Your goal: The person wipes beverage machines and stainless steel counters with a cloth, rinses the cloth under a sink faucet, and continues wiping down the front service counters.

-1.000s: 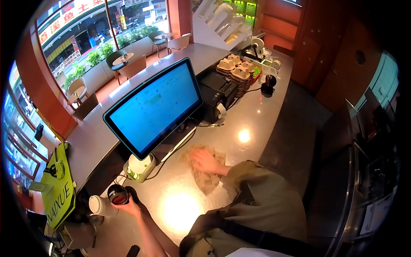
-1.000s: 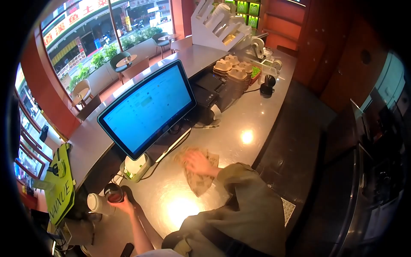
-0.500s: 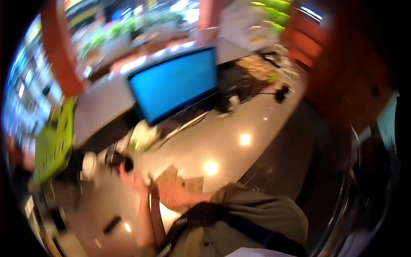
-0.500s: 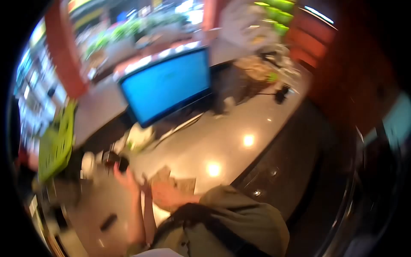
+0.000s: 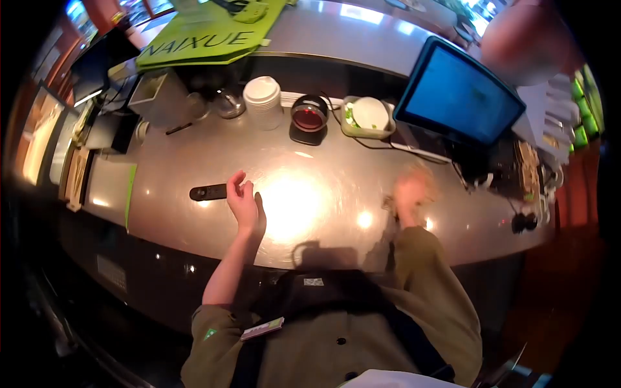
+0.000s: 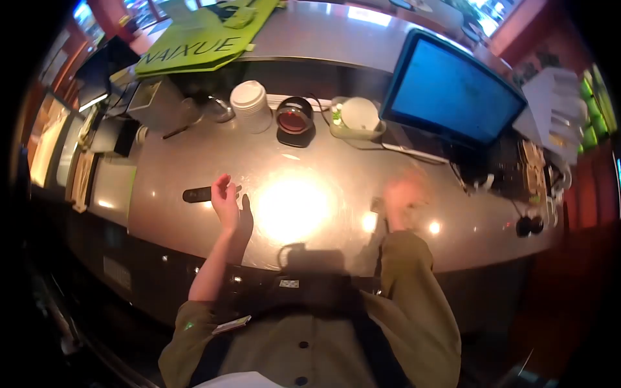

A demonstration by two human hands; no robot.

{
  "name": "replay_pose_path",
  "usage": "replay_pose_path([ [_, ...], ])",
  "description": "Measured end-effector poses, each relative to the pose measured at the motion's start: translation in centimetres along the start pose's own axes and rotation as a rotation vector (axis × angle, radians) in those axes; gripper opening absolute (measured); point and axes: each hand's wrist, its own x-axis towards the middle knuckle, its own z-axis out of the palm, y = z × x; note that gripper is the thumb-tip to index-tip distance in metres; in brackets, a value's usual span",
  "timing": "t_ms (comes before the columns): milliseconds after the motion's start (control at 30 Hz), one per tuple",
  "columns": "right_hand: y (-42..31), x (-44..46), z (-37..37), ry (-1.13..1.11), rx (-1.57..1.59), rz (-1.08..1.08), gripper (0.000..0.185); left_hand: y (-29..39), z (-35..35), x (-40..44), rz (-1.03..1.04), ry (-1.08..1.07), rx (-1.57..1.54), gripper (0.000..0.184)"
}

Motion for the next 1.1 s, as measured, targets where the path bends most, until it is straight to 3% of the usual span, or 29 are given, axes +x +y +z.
replay_pose_path([
  [67, -6.1, -0.4, -4.0, -0.073, -0.043, -0.063, 0.027, -0.3, 1.1, -0.2, 0.003, -0.045, -0.02, 0.026],
  [167, -16.2, -2.6, -12.6, -0.241, -0.077, -0.329, 0.026, 1.2, 4.6, -3.1, -0.069, -0.161, -0.019, 0.026],
  [233, -17.7, -4.2, -14.7, -0.665, 0.536, -0.49, 0.025, 0.8, 7.1, -5.3, -0.062, -0.299, -0.021, 0.022],
  [300, -18.2, -8.9, -14.6, -0.505, 1.239, -0.582, 0.029, -0.2, 8.1, -6.4, -0.006, -0.451, 0.009, 0.021],
  [367, -17.1, -12.9, -11.6, -0.402, 1.079, -0.904, 0.04, -1.4, 7.7, -6.4, 0.074, -0.536, 0.056, 0.021],
  [467, -12.3, -12.6, -9.8, -0.47, 0.797, -0.979, 0.047, -4.1, 5.6, -5.5, 0.227, -0.507, 0.264, 0.022],
  [500, -10.1, -11.5, -9.3, -0.382, 0.87, -0.876, 0.053, -4.9, 4.5, -4.9, 0.207, -0.463, 0.348, 0.023],
  [533, -7.6, -10.1, -9.1, -0.357, 0.719, -0.817, 0.058, -5.5, 3.8, -5.0, 0.193, -0.421, 0.419, 0.023],
  [600, -2.9, -7.6, -8.9, -0.412, 0.558, -0.56, 0.059, -4.3, 4.0, -7.5, -0.05, -0.327, 0.168, 0.023],
  [767, 8.7, -5.0, -8.1, -0.369, 0.484, -0.36, 0.06, -6.3, 4.8, -10.0, 0.059, -0.272, 0.343, 0.021],
  [933, 18.4, -8.3, -6.8, -0.292, 0.444, -0.303, 0.057, -8.4, 14.5, -18.6, 0.159, -0.361, 0.29, 0.019],
  [967, 21.1, -8.8, -6.5, -0.317, 0.573, -0.273, 0.056, -9.0, 16.9, -20.4, 0.178, -0.425, 0.33, 0.018],
  [1100, 37.8, -8.3, -7.7, -0.379, 0.321, -0.043, 0.056, -9.6, 29.7, -29.5, 0.228, -0.754, 0.37, 0.015],
])
